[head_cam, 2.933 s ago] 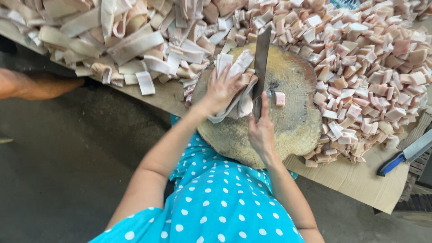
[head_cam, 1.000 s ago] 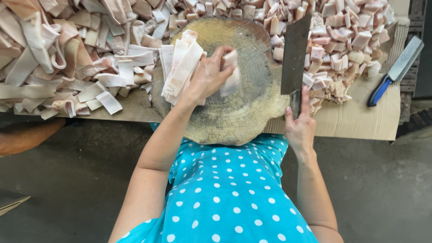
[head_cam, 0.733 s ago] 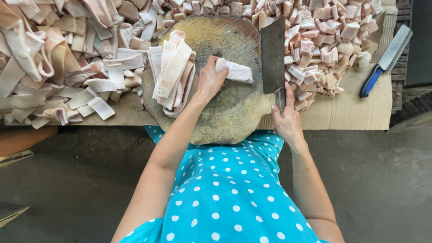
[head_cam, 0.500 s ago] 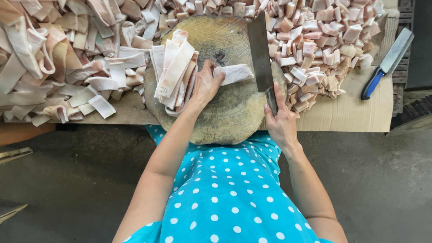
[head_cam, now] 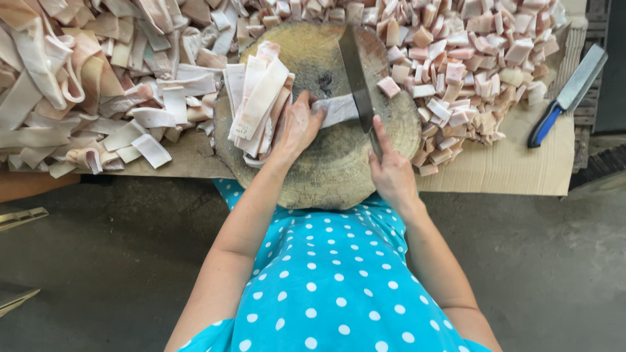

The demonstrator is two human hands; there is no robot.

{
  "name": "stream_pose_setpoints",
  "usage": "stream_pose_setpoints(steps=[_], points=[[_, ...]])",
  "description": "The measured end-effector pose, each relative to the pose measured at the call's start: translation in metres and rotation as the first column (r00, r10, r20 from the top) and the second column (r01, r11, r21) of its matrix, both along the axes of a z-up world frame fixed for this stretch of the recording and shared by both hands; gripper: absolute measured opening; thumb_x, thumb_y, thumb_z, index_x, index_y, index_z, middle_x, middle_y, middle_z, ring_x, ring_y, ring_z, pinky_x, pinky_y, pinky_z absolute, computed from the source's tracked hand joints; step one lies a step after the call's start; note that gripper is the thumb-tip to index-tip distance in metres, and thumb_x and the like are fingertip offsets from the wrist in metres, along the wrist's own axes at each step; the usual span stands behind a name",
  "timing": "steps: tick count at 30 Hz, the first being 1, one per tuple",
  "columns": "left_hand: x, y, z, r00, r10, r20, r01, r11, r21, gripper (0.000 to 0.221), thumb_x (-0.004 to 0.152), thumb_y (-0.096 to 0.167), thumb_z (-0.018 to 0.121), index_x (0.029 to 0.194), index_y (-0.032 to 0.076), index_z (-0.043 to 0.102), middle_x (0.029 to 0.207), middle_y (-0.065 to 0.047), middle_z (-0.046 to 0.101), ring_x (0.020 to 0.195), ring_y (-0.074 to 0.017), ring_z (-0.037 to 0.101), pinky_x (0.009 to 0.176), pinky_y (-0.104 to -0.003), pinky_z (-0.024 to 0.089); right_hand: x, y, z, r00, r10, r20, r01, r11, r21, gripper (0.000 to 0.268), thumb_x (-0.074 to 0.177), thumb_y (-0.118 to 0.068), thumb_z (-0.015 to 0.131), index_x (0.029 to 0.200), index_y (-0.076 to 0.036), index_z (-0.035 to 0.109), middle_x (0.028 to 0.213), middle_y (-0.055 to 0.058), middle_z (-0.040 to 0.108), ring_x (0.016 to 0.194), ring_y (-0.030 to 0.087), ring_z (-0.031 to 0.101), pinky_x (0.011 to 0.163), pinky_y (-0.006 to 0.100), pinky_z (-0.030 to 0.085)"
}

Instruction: The person cuts long strips of raw animal skin into smaller squares using a large cleaver on a wooden block, working through a large pile of skins on a table.

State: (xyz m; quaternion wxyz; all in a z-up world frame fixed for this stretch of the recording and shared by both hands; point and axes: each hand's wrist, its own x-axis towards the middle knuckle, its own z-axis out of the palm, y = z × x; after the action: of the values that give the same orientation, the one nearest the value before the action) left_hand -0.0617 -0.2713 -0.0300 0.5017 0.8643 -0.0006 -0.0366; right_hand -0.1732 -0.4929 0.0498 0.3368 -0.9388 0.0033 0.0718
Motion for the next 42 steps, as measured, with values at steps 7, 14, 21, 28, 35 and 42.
stream_pose_setpoints(steps=[7, 14, 21, 28, 35, 42], points=[[-0.002, 0.002, 0.006, 0.999, 0.026, -0.046, -0.028, 0.999, -0.044, 0.031, 0.089, 0.019, 0.071, 0.107, -0.005, 0.065, 0.087, -0.022, 0.073, 0.081, -0.0309, 0.074, 0.075, -0.042, 0.057, 0.004, -0.023, 0.029, 0.97, -0.214, -0.116, 0.231, 0.962, 0.149, 0.069, 0.103, -0.024, 0.062, 0.163, -0.033, 0.029, 0.084, 0.012, 0.075, 0.053, 0.017, 0.066, 0.053, 0.035, 0.057], [0.014, -0.031, 0.006, 0.996, -0.028, -0.079, 0.017, 0.991, -0.135, 0.027, 0.091, 0.018, 0.069, 0.105, -0.005, 0.064, 0.081, -0.017, 0.074, 0.072, -0.0218, 0.073, 0.068, -0.038, 0.058, -0.008, -0.021, 0.059, 0.883, -0.191, 0.428, 0.024, 0.931, 0.365, 0.069, 0.117, -0.015, 0.06, 0.171, -0.028, 0.017, 0.078, 0.007, 0.064, 0.058, 0.013, 0.062, 0.049, 0.03, 0.052], [0.015, -0.025, -0.017, 0.992, -0.004, 0.129, 0.0, 1.0, 0.025, 0.03, 0.089, 0.018, 0.074, 0.106, -0.005, 0.066, 0.093, -0.026, 0.073, 0.09, -0.0377, 0.071, 0.079, -0.045, 0.055, -0.006, 0.009, -0.005, 0.987, 0.015, 0.158, 0.009, 0.989, -0.148, 0.077, 0.105, -0.018, 0.064, 0.168, -0.027, 0.022, 0.073, 0.021, 0.067, 0.065, 0.036, 0.065, 0.06, 0.05, 0.051], [0.012, -0.021, -0.005, 1.0, -0.001, -0.025, -0.002, 0.995, -0.104, 0.023, 0.092, 0.017, 0.071, 0.1, -0.004, 0.066, 0.083, -0.018, 0.074, 0.075, -0.0274, 0.073, 0.069, -0.04, 0.057, -0.005, -0.01, 0.025, 0.99, -0.116, 0.086, 0.098, 0.978, 0.186, 0.07, 0.107, -0.018, 0.062, 0.166, -0.031, 0.027, 0.103, 0.016, 0.076, 0.072, 0.022, 0.074, 0.069, 0.039, 0.06], [0.015, -0.034, -0.007, 0.999, -0.027, -0.03, 0.02, 0.974, -0.227, 0.019, 0.09, 0.009, 0.069, 0.1, -0.006, 0.064, 0.076, -0.012, 0.072, 0.062, -0.0156, 0.07, 0.055, -0.031, 0.056, -0.009, -0.005, 0.054, 0.811, -0.145, 0.567, 0.012, 0.973, 0.232, 0.073, 0.113, -0.017, 0.061, 0.168, -0.033, 0.016, 0.092, 0.015, 0.07, 0.067, 0.021, 0.067, 0.06, 0.037, 0.055], [0.012, -0.031, -0.024, 0.989, -0.026, 0.146, 0.034, 0.998, -0.049, 0.018, 0.086, 0.009, 0.073, 0.096, -0.005, 0.067, 0.081, -0.023, 0.072, 0.079, -0.0364, 0.074, 0.072, -0.045, 0.057, -0.012, 0.01, 0.01, 0.998, 0.022, 0.06, -0.022, 1.0, -0.013, 0.074, 0.103, -0.019, 0.063, 0.165, -0.031, 0.023, 0.078, 0.023, 0.069, 0.074, 0.039, 0.07, 0.068, 0.049, 0.055]])
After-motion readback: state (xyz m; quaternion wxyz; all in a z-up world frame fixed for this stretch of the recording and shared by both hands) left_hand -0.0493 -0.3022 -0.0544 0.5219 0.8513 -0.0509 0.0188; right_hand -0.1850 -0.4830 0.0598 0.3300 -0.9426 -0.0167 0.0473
